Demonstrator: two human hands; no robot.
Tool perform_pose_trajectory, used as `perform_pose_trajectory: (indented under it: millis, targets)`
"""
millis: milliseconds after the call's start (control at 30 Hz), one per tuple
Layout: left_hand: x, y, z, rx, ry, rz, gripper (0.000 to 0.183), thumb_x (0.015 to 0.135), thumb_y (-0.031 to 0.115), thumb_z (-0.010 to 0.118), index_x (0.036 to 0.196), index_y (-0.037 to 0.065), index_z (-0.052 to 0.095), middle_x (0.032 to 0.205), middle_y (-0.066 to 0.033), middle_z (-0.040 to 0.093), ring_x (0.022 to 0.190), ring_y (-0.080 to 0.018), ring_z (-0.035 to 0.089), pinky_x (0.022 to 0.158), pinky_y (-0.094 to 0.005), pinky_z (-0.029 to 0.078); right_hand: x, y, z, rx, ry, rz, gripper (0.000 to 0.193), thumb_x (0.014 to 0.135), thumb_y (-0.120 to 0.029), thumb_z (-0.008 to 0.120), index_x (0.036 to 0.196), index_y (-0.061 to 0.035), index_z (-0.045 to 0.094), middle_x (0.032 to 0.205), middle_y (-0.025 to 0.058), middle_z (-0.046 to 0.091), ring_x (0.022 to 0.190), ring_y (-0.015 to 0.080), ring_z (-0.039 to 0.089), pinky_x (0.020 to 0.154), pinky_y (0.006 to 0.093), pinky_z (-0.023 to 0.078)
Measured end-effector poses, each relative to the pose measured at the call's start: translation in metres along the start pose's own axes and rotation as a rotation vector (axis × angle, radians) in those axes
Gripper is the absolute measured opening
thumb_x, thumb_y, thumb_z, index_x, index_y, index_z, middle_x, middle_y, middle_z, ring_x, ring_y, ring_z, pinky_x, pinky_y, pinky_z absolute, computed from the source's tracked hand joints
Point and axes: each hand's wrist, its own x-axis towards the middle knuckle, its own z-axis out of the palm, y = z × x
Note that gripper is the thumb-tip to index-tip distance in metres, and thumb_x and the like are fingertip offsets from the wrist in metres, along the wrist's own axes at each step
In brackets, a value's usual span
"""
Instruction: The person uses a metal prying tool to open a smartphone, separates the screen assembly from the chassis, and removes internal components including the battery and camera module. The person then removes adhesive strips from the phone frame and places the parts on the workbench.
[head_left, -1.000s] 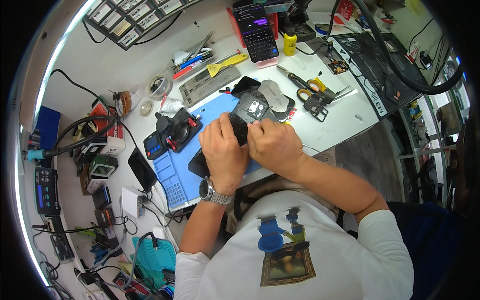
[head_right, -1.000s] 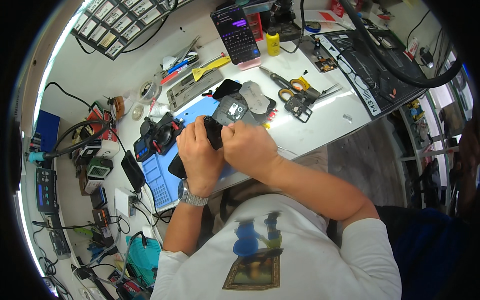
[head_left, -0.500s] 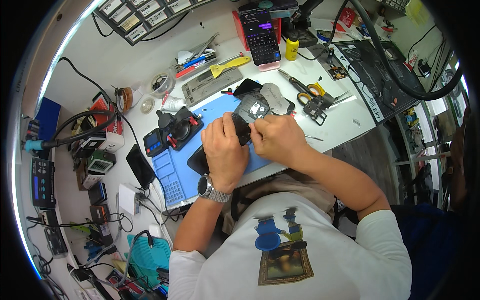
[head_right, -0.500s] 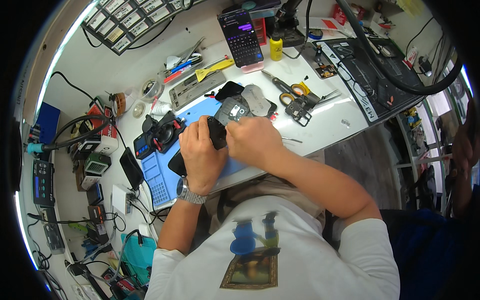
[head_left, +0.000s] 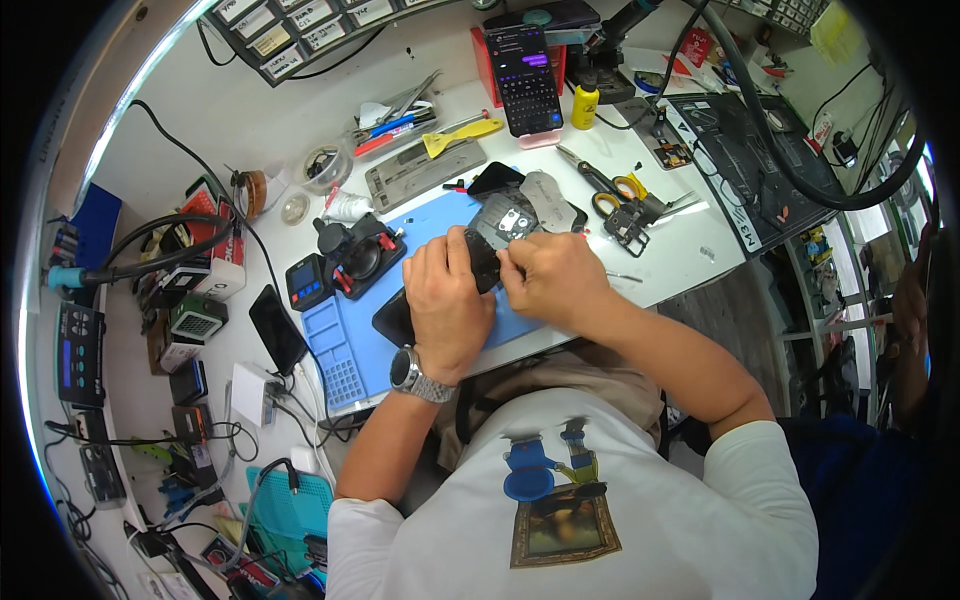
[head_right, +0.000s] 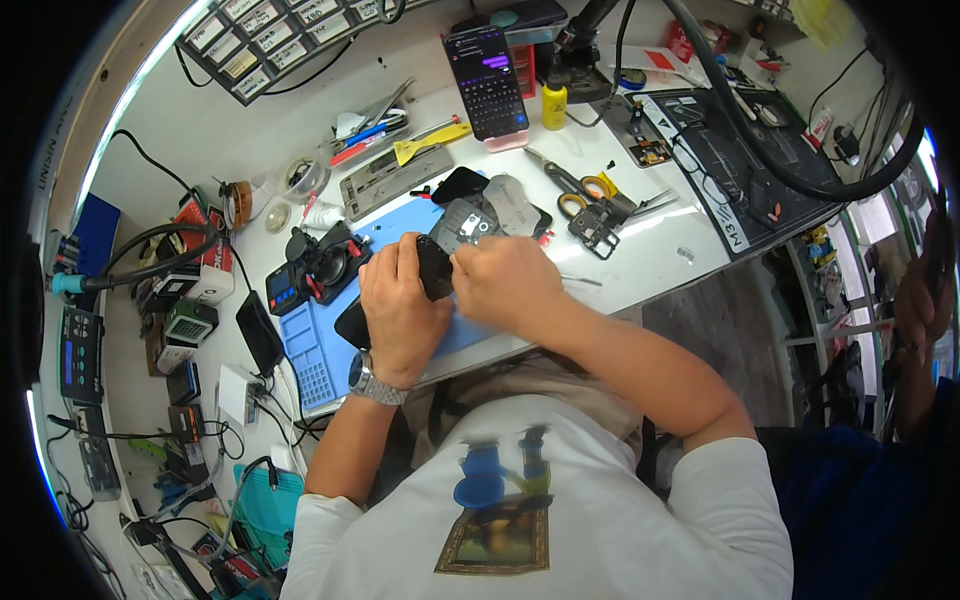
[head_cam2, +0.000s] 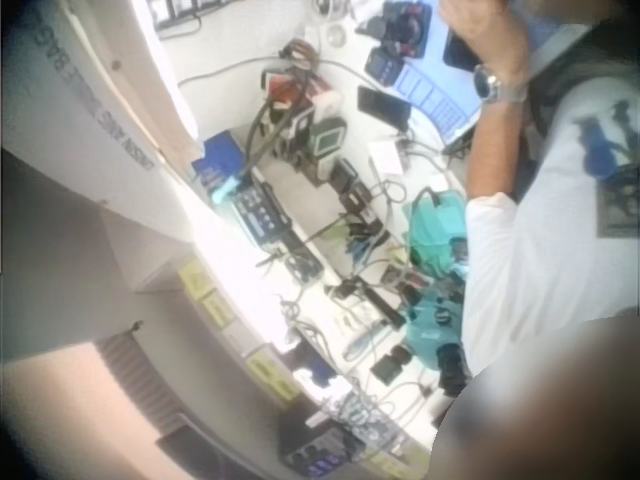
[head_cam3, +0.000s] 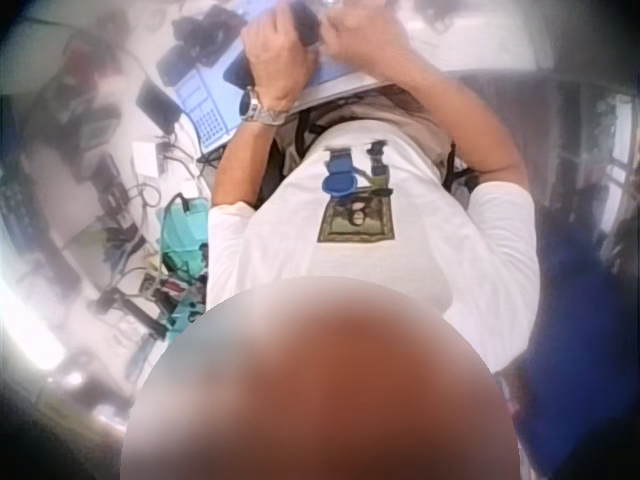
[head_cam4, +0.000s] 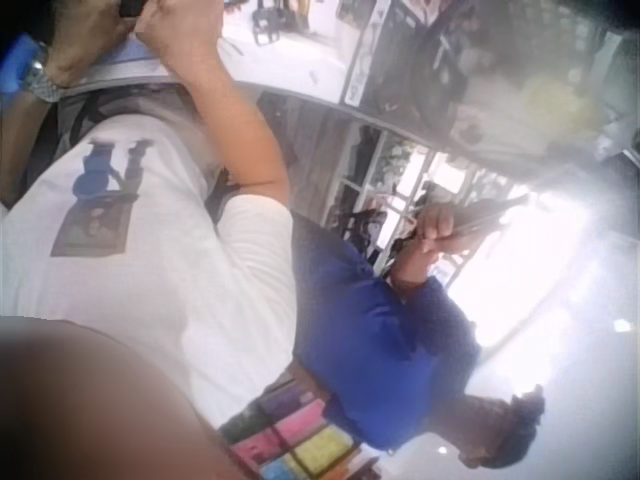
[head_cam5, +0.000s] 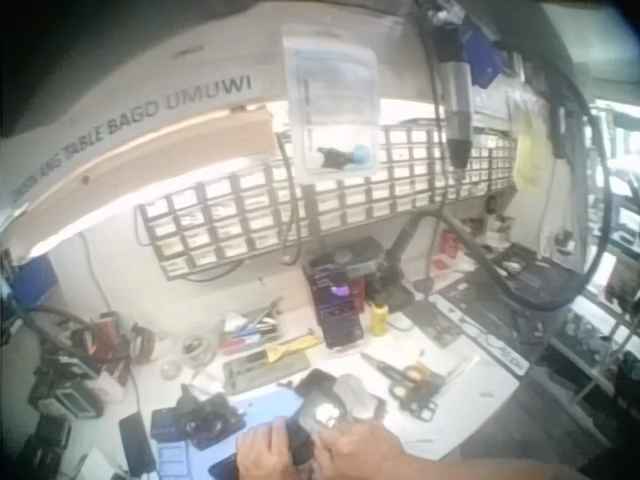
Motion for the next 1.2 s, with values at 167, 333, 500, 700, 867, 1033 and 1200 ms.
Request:
perform_pose_trajectory:
  millis: [167, 333, 500, 700, 867, 1033, 1200]
  targets:
    - [0.001, -0.001, -0.002, -0.027, -0.033, 0.022, 0.076, 0.067, -0.002, 0.080, 0.140, -0.008, 0.060, 0.114, -0.0196, 0.064, 0.107, -0.0385, 0.061, 0.095, -0.0486, 0.046, 0.015, 0.032, -0.009, 0.356, -0.199, 0.124, 0.024, 0.089, -0.016, 0.080, 0.071, -0.0035, 0.071, 0.064, 0.0165, 0.069, 0.059, 0.0372, 0.071, 0.058, 0.0447, 0.056]
    - [0.000, -0.002, -0.004, -0.040, -0.065, -0.019, 0.077, 0.067, -0.002, 0.080, 0.141, -0.008, 0.059, 0.115, -0.0198, 0.064, 0.108, -0.0393, 0.061, 0.097, -0.0485, 0.047, 0.017, 0.029, -0.010, 0.371, -0.238, 0.136, 0.022, 0.090, -0.015, 0.082, 0.073, -0.0026, 0.073, 0.065, 0.0165, 0.070, 0.058, 0.0379, 0.071, 0.060, 0.0431, 0.057]
    - [-0.001, -0.006, -0.001, -0.064, -0.044, -0.022, 0.079, 0.064, -0.001, 0.082, 0.140, -0.004, 0.060, 0.114, -0.0185, 0.065, 0.108, -0.0394, 0.063, 0.098, -0.0485, 0.048, 0.019, 0.035, -0.020, 0.448, -0.304, 0.127, 0.017, 0.091, -0.007, 0.085, 0.081, 0.0011, 0.074, 0.073, 0.0146, 0.075, 0.053, 0.0210, 0.066, 0.054, 0.0339, 0.053]
    - [-0.002, -0.006, -0.004, -0.109, -0.033, -0.041, 0.079, 0.064, -0.002, 0.081, 0.140, -0.004, 0.060, 0.115, -0.0179, 0.066, 0.108, -0.0392, 0.063, 0.097, -0.0483, 0.048, 0.016, 0.029, -0.027, 0.114, -0.067, -0.115, 0.018, 0.089, -0.015, 0.087, 0.082, -0.0019, 0.075, 0.074, 0.0132, 0.074, 0.060, 0.0305, 0.071, 0.059, 0.0398, 0.056]
    - [-0.001, -0.002, -0.008, -0.133, 0.004, -0.041, 0.077, 0.064, -0.004, 0.080, 0.139, -0.003, 0.062, 0.113, -0.0166, 0.066, 0.106, -0.0389, 0.063, 0.096, -0.0484, 0.048, 0.011, 0.012, -0.031, 0.162, -0.124, 0.081, 0.018, 0.087, -0.019, 0.082, 0.077, -0.0058, 0.074, 0.072, 0.0144, 0.073, 0.064, 0.0364, 0.072, 0.062, 0.0471, 0.058]
    - [0.000, 0.001, -0.012, -0.136, 0.083, -0.078, 0.073, 0.065, -0.001, 0.082, 0.137, 0.002, 0.065, 0.110, -0.0153, 0.067, 0.103, -0.0383, 0.064, 0.094, -0.0480, 0.050, 0.019, -0.001, -0.039, 0.223, -0.148, 0.129, 0.022, 0.090, -0.019, 0.080, 0.075, -0.0041, 0.074, 0.072, 0.0166, 0.075, 0.065, 0.0349, 0.074, 0.063, 0.0437, 0.059]
    - [-0.001, 0.001, -0.019, -0.220, 0.134, -0.087, 0.073, 0.064, 0.002, 0.084, 0.135, 0.003, 0.066, 0.109, -0.0148, 0.067, 0.102, -0.0378, 0.065, 0.093, -0.0471, 0.051, 0.035, 0.001, -0.052, 0.485, -0.369, 0.372, 0.029, 0.091, -0.022, 0.082, 0.075, 0.0008, 0.076, 0.068, 0.0157, 0.073, 0.060, 0.0254, 0.070, 0.064, 0.0375, 0.058]
